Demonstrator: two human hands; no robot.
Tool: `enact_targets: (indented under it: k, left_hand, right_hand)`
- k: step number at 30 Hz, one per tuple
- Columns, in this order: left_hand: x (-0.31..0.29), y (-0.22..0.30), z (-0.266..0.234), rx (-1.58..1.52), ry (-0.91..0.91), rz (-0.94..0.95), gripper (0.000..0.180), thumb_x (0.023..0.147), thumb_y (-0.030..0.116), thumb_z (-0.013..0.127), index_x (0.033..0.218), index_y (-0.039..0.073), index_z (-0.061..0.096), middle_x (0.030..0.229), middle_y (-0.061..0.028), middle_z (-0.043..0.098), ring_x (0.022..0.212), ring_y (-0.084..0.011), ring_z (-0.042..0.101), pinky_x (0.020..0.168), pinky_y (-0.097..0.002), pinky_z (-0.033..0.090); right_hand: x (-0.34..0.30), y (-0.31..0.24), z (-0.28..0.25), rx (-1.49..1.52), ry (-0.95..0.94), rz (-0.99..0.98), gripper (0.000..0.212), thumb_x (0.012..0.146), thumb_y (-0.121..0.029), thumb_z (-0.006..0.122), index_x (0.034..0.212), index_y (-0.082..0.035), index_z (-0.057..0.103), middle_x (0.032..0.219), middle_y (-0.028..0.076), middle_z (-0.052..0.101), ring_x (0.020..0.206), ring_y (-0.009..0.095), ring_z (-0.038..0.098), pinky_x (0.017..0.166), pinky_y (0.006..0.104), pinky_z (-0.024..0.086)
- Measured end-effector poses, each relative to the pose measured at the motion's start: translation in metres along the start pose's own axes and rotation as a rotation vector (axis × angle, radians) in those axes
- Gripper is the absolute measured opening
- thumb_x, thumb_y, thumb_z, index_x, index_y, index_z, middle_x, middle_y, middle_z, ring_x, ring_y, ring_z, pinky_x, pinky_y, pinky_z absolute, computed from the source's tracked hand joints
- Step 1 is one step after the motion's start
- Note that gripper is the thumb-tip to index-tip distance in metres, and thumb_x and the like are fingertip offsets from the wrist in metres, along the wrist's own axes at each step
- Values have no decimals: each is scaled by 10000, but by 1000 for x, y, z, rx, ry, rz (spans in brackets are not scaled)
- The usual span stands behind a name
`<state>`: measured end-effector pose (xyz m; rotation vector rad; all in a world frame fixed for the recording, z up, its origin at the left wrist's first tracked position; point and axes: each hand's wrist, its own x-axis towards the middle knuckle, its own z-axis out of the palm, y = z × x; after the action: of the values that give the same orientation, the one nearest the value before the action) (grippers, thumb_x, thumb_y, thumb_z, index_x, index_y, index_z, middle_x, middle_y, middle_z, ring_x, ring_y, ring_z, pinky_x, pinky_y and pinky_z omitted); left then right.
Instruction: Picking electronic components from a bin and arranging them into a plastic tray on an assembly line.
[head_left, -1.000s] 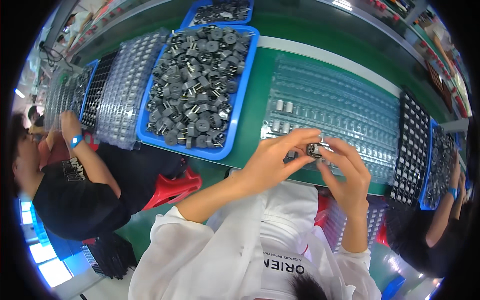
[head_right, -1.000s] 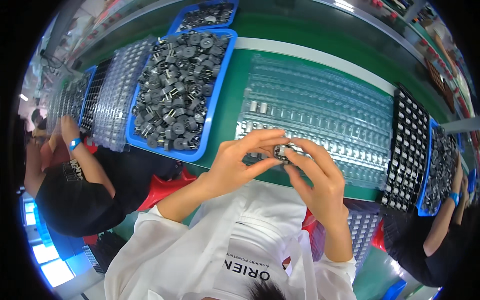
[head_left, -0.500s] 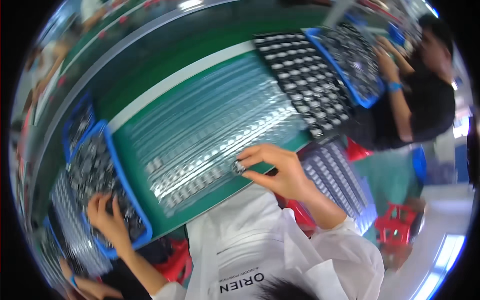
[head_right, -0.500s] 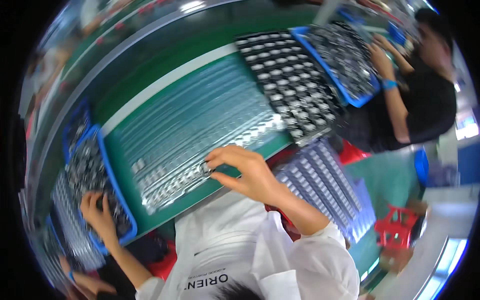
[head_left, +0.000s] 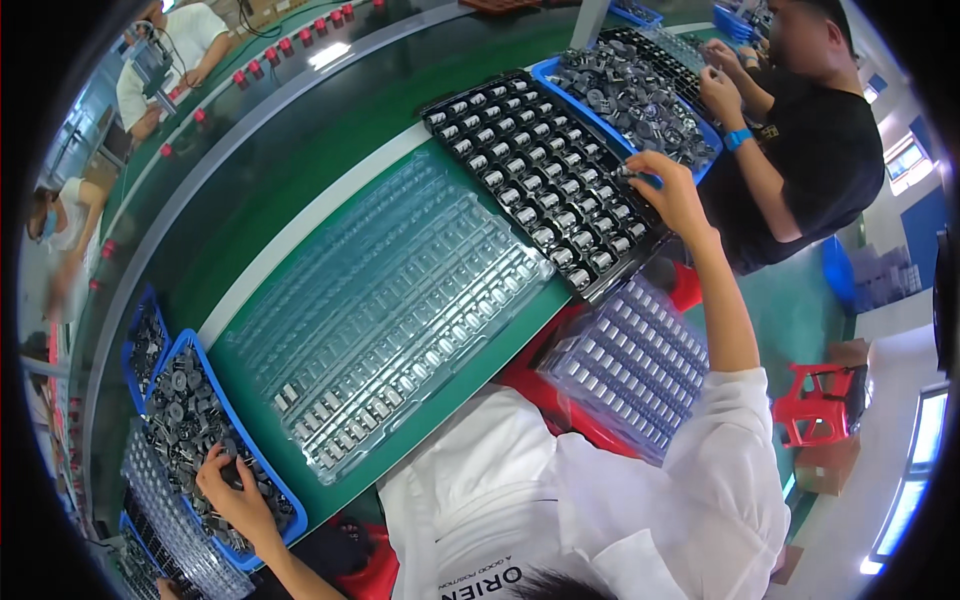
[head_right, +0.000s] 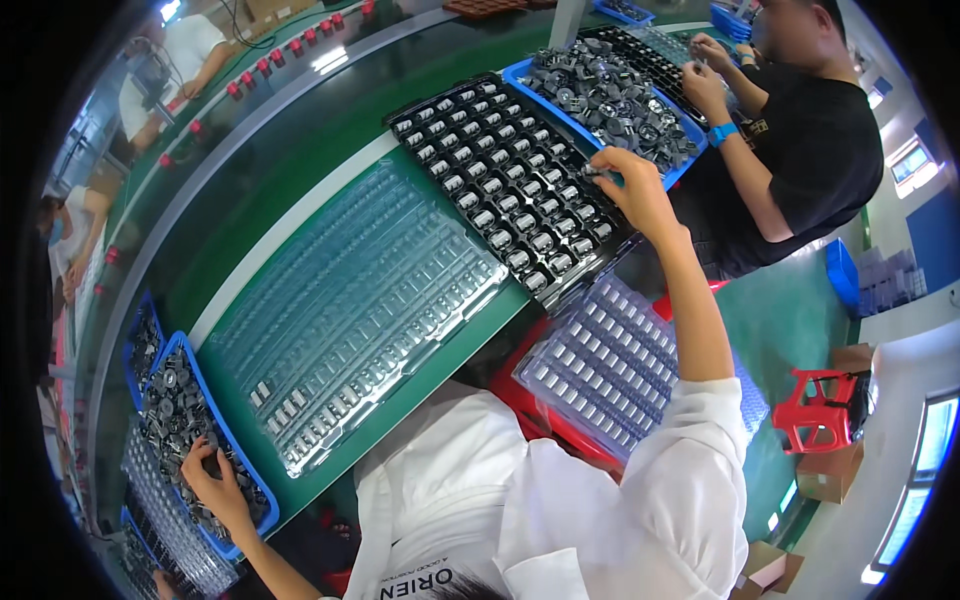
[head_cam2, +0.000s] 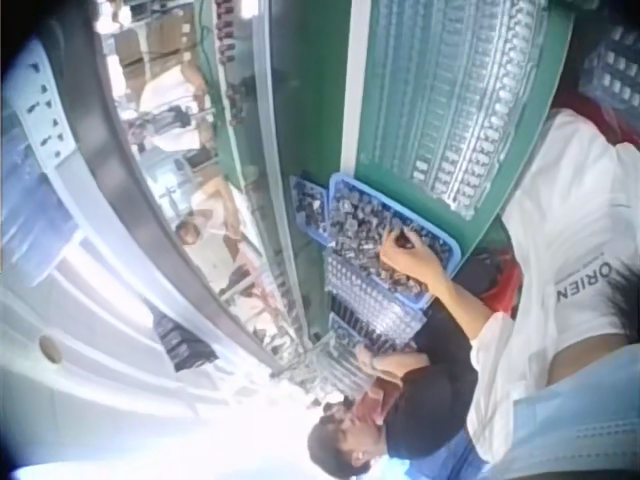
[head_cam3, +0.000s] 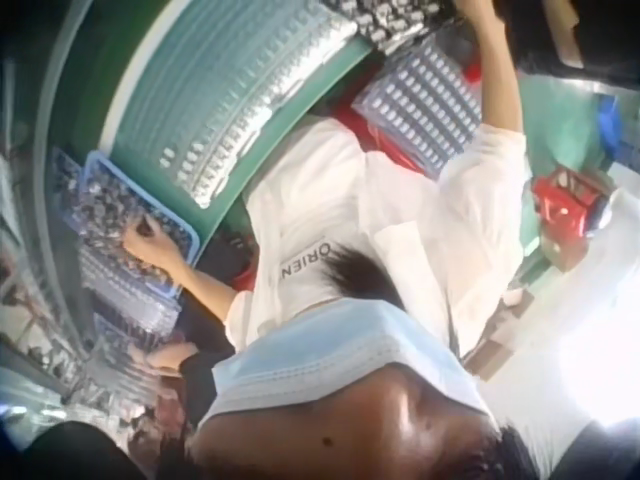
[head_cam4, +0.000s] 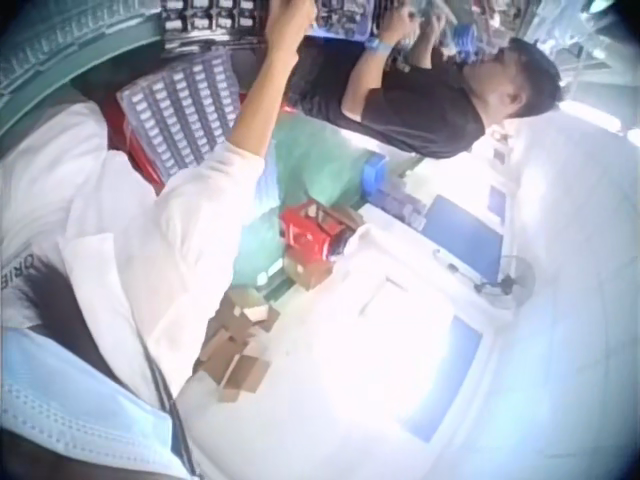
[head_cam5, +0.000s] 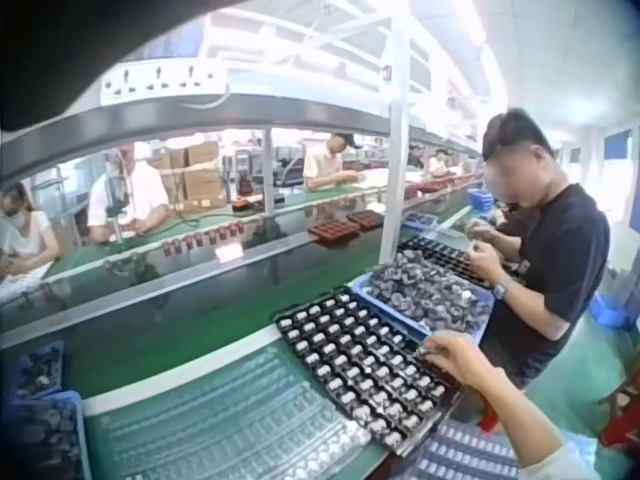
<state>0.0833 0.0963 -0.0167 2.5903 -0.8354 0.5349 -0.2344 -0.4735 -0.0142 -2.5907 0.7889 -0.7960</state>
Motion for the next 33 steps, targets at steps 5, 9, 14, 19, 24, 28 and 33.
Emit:
enact_targets:
  k: [5,9,14,19,24,28,33]
  left_hand:
    - [3,-2,8,-76,59,33,190,829,-16,602,1006,2,534,1104,-138,576,1004,-272,545,854,-355,440]
    - [2,-1,5,-51,74,14,202,809,-5,621,1007,3,582,1040,-141,597,951,-293,561,863,-370,432]
    - [14,11,11,31,0,96,203,731,22,671,928,23,626,949,-127,630,932,-329,556,857,-417,412]
    - [17,14,-2,45,-22,91,171,745,19,668,912,28,633,922,-105,641,913,-307,559,792,-394,446]
    - [15,7,-12,-505,85,-353,148,881,18,582,1014,39,644,877,-42,635,682,-117,581,608,-243,436]
    - [10,2,-11,-1024,36,-444,216,960,107,497,1111,-43,538,1170,-188,601,909,-224,657,812,-295,525]
    - [-20,-25,-8,-1324,3,-499,231,950,103,518,1149,-15,525,1249,-164,534,969,-172,601,881,-287,486]
  right_hand:
    - [27,21,17,-57,-41,-103,245,722,-17,699,953,-40,622,901,125,631,902,296,608,818,369,472]
    - [38,24,27,7,-114,-175,240,717,1,690,944,-36,622,955,121,620,916,299,600,824,358,471]
    - [40,37,20,-231,-159,-237,219,724,32,664,930,-32,626,1050,120,582,1002,297,553,873,345,447]
    - [42,52,25,-161,-148,-314,228,751,77,637,964,-1,614,982,121,601,932,287,566,833,346,449]
    - [36,72,22,-159,-103,-317,260,764,86,629,999,-24,639,1021,130,634,983,287,591,871,346,459]
    - [21,40,34,-463,26,-217,204,850,-66,598,1030,-82,691,1141,135,601,1052,293,567,919,365,441]
    - [19,35,56,-88,94,-137,174,848,-31,629,1015,-24,678,1106,112,580,1019,233,581,843,284,474]
